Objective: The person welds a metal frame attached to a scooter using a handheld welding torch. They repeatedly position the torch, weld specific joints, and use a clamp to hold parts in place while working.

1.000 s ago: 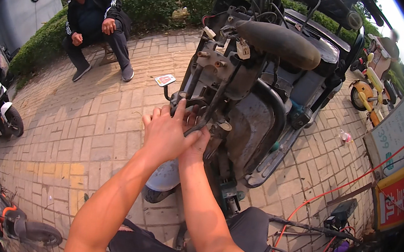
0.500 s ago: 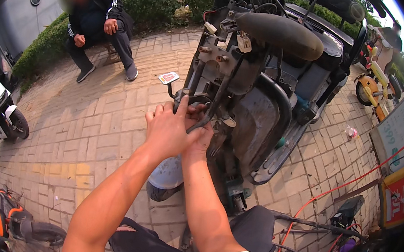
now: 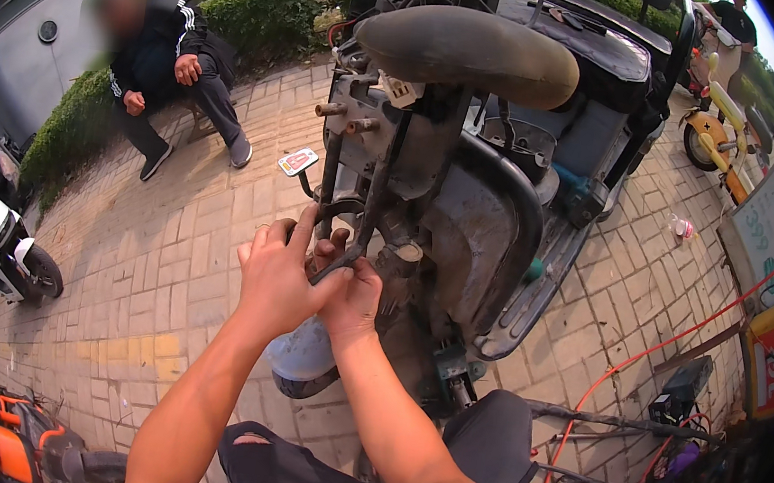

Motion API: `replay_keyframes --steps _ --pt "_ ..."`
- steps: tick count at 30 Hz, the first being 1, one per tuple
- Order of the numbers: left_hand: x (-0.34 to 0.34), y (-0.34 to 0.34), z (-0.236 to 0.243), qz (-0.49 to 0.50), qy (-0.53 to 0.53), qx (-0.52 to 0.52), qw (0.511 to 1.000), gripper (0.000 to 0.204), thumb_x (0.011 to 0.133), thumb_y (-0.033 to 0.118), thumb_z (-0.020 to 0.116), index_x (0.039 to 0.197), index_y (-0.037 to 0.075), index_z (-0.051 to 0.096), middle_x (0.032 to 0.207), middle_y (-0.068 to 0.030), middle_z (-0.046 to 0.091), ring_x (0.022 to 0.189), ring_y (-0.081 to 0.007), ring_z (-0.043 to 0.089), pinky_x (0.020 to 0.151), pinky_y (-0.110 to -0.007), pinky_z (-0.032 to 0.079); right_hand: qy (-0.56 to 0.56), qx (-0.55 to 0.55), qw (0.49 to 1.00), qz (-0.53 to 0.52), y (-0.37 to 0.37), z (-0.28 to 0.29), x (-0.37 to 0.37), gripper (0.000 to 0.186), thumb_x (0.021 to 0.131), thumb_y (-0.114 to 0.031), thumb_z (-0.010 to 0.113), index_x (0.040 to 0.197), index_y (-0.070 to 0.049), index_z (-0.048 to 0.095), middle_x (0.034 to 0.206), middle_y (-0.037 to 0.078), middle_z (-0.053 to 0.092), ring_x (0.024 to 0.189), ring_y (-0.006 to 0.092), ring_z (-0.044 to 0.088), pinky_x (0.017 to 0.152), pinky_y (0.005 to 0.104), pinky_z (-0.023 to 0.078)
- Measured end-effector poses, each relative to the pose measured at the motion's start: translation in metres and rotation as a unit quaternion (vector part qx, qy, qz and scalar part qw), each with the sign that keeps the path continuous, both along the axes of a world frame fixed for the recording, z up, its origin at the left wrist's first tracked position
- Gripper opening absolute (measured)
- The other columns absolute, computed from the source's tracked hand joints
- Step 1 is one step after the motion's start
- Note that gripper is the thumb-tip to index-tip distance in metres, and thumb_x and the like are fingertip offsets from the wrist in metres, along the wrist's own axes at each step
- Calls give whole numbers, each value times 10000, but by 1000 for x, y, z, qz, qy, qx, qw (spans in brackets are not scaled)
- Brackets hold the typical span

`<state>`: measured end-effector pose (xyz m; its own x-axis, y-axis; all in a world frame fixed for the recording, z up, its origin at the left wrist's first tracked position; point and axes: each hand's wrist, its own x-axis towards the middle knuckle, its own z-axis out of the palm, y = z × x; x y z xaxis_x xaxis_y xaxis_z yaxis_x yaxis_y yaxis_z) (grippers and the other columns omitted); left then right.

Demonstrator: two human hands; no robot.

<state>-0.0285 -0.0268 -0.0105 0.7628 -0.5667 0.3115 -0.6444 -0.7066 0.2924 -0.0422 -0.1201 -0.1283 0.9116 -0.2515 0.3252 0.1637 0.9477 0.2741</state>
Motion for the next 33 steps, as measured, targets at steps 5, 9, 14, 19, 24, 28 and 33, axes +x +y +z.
replay_keyframes --steps 5,9,14,19,24,28,33 --pt "6 22 12 -15 -28 10 999 894 715 411 809 1451 38 465 1226 -238 588 1136 -378 530 956 -498 327 167 -21 978 123 40 1 -36 239 957 -209 598 1190 -172 633 1067 -16 643 1024 192 588 976 399 433" --pt "10 32 4 -12 3 31 999 927 707 348 795 1481 12 412 1289 -228 537 1188 -376 479 998 -491 300 91 -233 957 145 -1 6 -108 310 987 -199 610 1243 -25 616 1063 75 636 954 177 569 884 345 448" --pt "-3 16 9 -10 73 49 996 906 776 436 728 1529 87 365 1369 -209 508 1289 -403 435 1069 -515 306 110 -438 892 27 -85 23 -184 331 994 -142 592 1294 -3 592 1021 56 651 885 118 576 805 273 474" --pt "11 27 25 -9 4 49 999 877 787 411 737 1510 59 384 1339 -229 519 1235 -407 473 1028 -519 341 157 -512 842 -67 -125 71 -213 334 983 -152 622 1277 6 609 1072 76 669 944 121 598 850 275 491" --pt "7 15 0 -28 13 54 998 857 828 386 724 1531 51 366 1319 -252 539 1212 -415 486 1058 -493 312 190 -578 758 -236 -172 97 -271 348 937 -144 666 1234 34 635 1034 115 699 945 160 660 843 293 528" --pt "14 16 -4 -26 -27 90 995 789 919 473 648 1558 120 347 1408 -234 518 1302 -422 480 1081 -469 361 284 -625 628 -365 -194 112 -333 324 934 -135 653 1206 40 650 1009 115 702 892 148 637 811 288 516" --pt "31 31 -12 -68 -7 10 998 723 942 442 647 1541 131 388 1422 -214 531 1295 -380 502 1093 -444 364 497 -624 460 -390 -210 76 -414 304 953 -161 638 1196 20 665 999 89 704 869 120 617 798 280 513"
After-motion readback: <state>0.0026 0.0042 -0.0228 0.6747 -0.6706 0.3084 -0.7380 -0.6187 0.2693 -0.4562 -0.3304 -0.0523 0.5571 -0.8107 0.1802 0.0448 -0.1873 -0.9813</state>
